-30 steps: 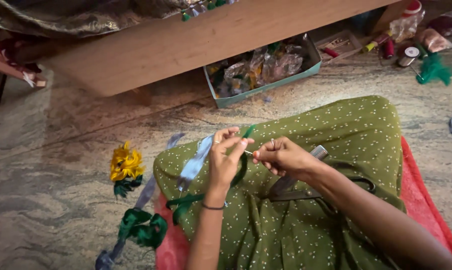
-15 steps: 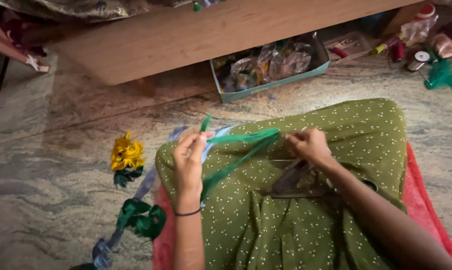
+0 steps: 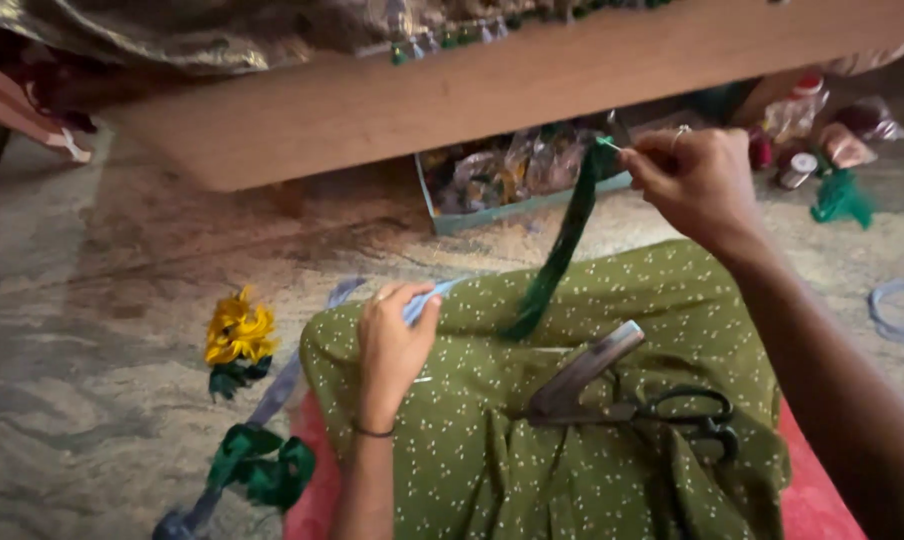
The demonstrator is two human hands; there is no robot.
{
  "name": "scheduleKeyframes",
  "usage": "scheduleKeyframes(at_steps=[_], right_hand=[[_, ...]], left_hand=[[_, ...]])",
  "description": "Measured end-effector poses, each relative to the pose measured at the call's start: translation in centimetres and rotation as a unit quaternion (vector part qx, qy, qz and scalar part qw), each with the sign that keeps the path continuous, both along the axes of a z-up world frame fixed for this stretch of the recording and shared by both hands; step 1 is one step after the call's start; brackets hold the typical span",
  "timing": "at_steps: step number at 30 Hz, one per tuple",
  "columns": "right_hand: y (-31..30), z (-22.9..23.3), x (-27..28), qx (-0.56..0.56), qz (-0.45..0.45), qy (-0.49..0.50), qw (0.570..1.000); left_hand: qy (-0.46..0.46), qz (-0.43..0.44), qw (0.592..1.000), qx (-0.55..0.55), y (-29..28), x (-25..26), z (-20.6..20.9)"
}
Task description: Making decorative tassels or ornaments using green thread and ribbon for a fabric border.
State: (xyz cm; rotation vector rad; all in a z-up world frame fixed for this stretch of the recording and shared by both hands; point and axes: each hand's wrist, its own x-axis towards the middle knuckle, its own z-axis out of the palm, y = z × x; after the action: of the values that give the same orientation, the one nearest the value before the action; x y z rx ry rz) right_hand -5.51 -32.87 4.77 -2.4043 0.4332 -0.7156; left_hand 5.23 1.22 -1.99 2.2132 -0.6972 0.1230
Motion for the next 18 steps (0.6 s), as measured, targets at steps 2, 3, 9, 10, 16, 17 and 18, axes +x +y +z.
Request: scheduleKeyframes(at_steps=[2, 3, 9, 10, 16, 17, 18], right_hand=[[1.0, 3.9, -0.2, -0.095, 0.005, -0.030, 0.995], [1.1, 4.2, 0.1, -0.100, 0.004, -0.034, 0.994], [3.6, 6.5, 0.0, -0.103, 0.061, -0.064, 0.991], [4.3, 7.2, -0.1, -0.124, 0.061, -0.089, 0.986], [5.8, 9.5, -0.4, -0.130, 0.072, -0.116, 0.982], [5.7, 9.6, -0.4, -0.125, 0.076, -0.118, 0.982], [5.7, 9.6, -0.3, -0.127, 0.076, -0.120, 0.982]], left_hand=[[-0.078, -0.053, 0.993, -0.069, -2.2, 0.5, 2.2], [-0.082, -0.054, 0.992, -0.073, -3.8, 0.6, 3.6], [-0.186, -0.068, 0.964, -0.177, -11.7, 0.4, 10.9], [-0.174, -0.069, 0.964, -0.189, -12.6, 0.6, 11.3], [-0.046, -0.109, 0.962, -0.248, -14.9, 2.1, 11.4], [0.008, -0.128, 0.955, -0.268, -15.1, 2.5, 11.3], [0.006, -0.128, 0.955, -0.269, -15.2, 2.7, 11.4]])
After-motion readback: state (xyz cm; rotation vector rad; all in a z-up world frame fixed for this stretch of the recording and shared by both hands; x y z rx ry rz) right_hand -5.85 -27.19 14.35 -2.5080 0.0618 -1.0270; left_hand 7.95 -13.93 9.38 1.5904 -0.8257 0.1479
